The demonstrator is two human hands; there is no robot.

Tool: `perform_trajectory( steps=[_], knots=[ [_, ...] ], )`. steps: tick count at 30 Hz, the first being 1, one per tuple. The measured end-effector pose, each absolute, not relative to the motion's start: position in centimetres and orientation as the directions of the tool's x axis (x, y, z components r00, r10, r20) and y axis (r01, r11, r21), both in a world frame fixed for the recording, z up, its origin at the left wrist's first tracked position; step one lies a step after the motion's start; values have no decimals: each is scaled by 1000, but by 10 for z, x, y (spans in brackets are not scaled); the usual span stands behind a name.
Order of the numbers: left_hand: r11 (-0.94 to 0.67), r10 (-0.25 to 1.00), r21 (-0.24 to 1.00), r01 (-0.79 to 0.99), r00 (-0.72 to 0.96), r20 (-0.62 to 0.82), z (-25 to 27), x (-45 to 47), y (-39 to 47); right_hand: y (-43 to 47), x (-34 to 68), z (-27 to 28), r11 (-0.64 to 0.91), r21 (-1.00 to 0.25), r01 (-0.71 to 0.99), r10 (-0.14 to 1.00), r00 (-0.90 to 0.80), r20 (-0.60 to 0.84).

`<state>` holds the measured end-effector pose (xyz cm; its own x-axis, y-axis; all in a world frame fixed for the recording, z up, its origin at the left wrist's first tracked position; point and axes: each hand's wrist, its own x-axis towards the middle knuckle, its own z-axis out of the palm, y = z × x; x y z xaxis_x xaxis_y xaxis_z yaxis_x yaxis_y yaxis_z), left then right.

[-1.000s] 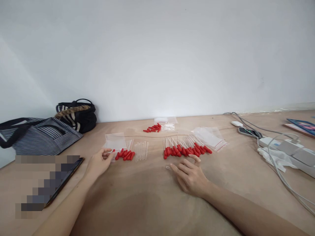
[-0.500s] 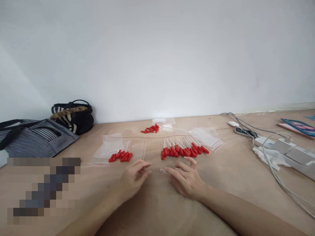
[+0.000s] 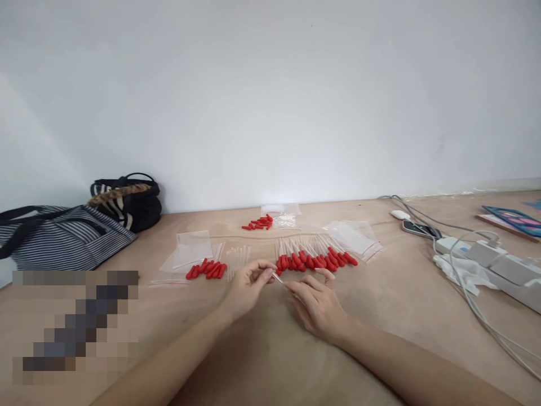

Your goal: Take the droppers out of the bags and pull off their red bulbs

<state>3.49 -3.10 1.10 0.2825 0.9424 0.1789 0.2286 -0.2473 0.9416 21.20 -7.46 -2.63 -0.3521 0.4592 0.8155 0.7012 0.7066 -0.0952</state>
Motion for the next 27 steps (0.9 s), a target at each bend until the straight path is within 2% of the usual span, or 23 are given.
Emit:
perform_trajectory(
  steps=[4,7,14,20,24,27],
  knots=[
    [-206,976,894,398,147,160,24,27,5,-75,212,-26,693,-113,712,497,-357,791],
    [-190,981,824,533,137,137,28,19,34,-76,213,-27,695,-100,712,499,-377,780],
    [-165,986,456,875,146,77,23,27,66,-76,214,-27,703,-96,705,499,-393,773],
    [-187,982,215,959,181,45,12,37,76,-77,215,-27,713,-97,694,499,-406,765],
    [-220,972,146,965,204,113,11,39,69,-77,215,-27,717,-96,691,501,-414,760],
    [-265,953,142,954,237,190,16,47,53,-76,215,-27,721,-96,686,497,-416,761]
  ],
)
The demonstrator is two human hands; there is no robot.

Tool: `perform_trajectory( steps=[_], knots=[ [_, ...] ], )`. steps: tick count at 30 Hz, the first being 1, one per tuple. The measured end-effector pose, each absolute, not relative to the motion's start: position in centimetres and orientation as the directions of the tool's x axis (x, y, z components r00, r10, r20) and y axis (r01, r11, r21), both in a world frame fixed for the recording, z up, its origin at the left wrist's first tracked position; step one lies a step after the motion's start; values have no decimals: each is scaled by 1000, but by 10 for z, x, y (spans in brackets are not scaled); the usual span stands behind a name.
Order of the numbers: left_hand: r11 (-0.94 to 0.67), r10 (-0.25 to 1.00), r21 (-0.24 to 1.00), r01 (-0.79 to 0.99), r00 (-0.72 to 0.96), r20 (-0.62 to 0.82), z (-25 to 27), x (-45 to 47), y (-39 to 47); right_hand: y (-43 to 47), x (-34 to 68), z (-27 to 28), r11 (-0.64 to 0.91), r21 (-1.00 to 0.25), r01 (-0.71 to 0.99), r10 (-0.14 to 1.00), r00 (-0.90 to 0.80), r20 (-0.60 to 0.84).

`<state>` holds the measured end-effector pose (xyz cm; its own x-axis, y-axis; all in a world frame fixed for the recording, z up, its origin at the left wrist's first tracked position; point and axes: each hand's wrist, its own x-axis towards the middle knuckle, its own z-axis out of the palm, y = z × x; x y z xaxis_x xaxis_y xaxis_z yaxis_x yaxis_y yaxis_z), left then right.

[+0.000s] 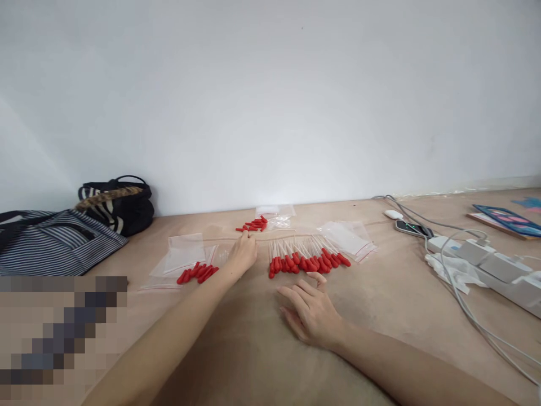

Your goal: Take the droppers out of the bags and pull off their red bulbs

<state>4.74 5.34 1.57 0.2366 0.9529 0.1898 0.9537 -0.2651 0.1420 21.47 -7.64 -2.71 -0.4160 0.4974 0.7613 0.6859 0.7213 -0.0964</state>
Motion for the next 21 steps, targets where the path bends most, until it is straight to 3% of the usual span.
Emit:
perform_trajectory(
  steps=[5,14,21],
  knots=[
    [-339,937,198,920,312,155,21,70,23,-76,214,-28,724,-99,683,502,-422,755],
    [-263,964,223,939,250,86,19,85,14,-76,212,-27,736,-89,671,486,-432,760],
    [-244,970,313,918,223,101,19,82,17,-75,211,-29,736,-95,670,491,-433,756]
  ],
)
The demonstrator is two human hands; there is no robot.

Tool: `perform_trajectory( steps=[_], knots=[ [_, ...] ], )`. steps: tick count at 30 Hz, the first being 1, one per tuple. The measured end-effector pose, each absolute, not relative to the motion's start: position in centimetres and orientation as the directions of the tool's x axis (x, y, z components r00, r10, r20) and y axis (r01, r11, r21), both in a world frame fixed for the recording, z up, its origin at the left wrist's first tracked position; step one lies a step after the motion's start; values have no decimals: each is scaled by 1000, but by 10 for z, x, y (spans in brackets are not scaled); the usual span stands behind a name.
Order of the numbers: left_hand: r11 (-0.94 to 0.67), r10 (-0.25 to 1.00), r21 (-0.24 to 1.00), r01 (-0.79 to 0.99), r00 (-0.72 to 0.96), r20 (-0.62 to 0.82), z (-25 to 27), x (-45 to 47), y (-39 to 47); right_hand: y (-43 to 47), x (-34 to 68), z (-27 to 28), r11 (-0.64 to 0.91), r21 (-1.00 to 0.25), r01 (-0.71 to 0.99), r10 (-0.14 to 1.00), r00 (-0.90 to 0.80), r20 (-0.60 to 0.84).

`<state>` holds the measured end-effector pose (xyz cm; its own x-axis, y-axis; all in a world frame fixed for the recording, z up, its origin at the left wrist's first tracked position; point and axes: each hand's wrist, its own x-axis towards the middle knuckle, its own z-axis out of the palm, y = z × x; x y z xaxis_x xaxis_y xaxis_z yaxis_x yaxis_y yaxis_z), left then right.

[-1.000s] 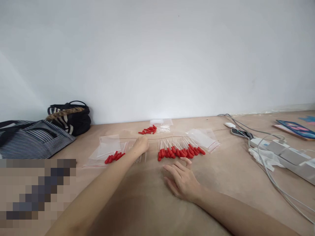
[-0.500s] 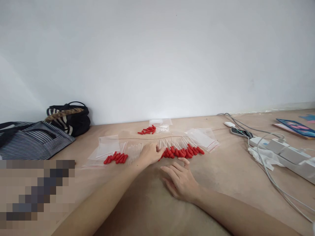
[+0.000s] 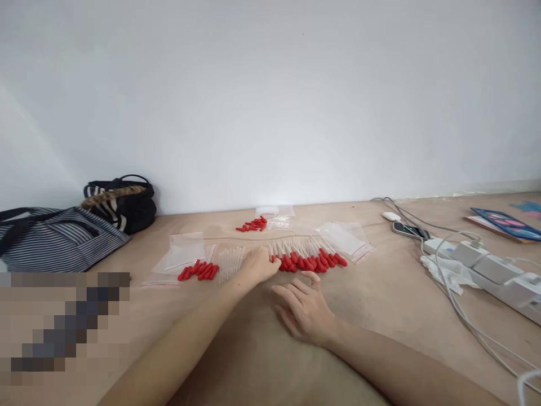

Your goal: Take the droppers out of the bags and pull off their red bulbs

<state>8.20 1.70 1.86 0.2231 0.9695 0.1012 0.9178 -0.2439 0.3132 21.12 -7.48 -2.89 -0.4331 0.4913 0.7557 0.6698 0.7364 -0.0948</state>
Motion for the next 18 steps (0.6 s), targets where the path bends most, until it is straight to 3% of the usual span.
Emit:
perform_trajectory(
  steps=[7,10,13,15,18],
  knots=[
    [-276,952,390,879,194,236,25,50,1,-73,215,-29,720,-93,688,494,-413,765],
    [-429,891,361,828,321,322,18,19,-23,-74,218,-27,705,-106,701,468,-348,812],
    [-778,581,114,618,639,504,4,-4,-48,-75,219,-26,703,-60,709,428,-354,832],
    [-853,437,-18,522,732,523,-3,-10,-57,-74,218,-27,715,2,699,400,-412,819],
    [-878,370,-80,472,774,514,-11,-7,-60,-72,215,-29,719,68,692,381,-474,794]
  ],
)
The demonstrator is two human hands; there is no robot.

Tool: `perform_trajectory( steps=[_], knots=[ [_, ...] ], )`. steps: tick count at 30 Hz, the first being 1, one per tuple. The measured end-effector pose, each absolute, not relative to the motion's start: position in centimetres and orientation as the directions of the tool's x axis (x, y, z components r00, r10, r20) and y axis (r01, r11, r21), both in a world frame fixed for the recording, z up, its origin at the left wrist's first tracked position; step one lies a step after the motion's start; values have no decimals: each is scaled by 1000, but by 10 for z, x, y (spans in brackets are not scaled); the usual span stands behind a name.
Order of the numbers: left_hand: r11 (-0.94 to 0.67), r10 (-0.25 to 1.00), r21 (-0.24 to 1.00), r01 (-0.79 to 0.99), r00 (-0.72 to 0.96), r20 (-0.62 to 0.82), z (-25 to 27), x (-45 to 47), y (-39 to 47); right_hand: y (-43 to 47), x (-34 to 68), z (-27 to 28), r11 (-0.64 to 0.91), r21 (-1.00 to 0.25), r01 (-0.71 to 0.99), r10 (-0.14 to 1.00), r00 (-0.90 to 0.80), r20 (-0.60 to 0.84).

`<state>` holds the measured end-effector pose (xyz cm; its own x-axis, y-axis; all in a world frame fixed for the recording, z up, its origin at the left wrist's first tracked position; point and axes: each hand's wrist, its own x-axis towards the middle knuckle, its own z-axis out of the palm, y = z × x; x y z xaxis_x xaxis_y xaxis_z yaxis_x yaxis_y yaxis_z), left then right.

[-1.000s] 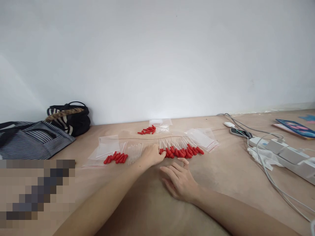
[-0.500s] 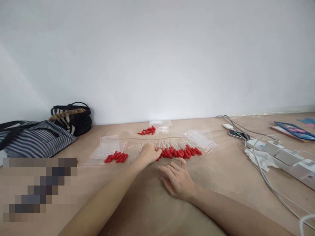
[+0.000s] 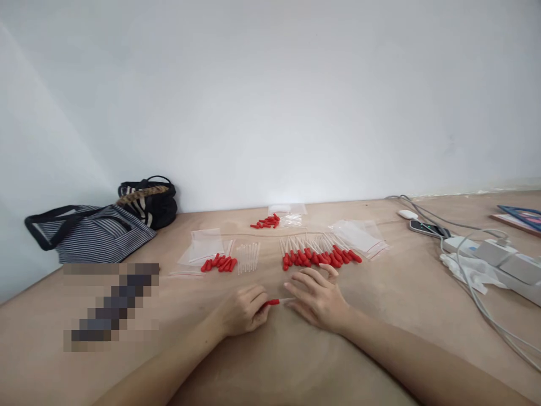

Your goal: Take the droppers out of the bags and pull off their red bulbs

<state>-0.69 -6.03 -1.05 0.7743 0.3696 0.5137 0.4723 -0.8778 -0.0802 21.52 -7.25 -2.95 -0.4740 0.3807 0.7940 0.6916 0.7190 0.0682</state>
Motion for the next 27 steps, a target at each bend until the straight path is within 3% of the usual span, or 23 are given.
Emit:
perform_trajectory(
  steps=[5,11,16,27],
  knots=[
    [-887,334,-87,453,761,557,-17,2,-55,-69,210,-35,713,107,692,396,-524,754],
    [-889,386,27,458,715,583,-18,9,-55,-69,209,-35,732,77,677,422,-539,729],
    [-887,358,-8,462,698,620,-19,16,-53,-67,210,-34,727,45,685,419,-495,761],
    [-798,497,-26,602,682,537,-14,15,-60,-68,210,-31,735,49,676,433,-523,734]
  ],
)
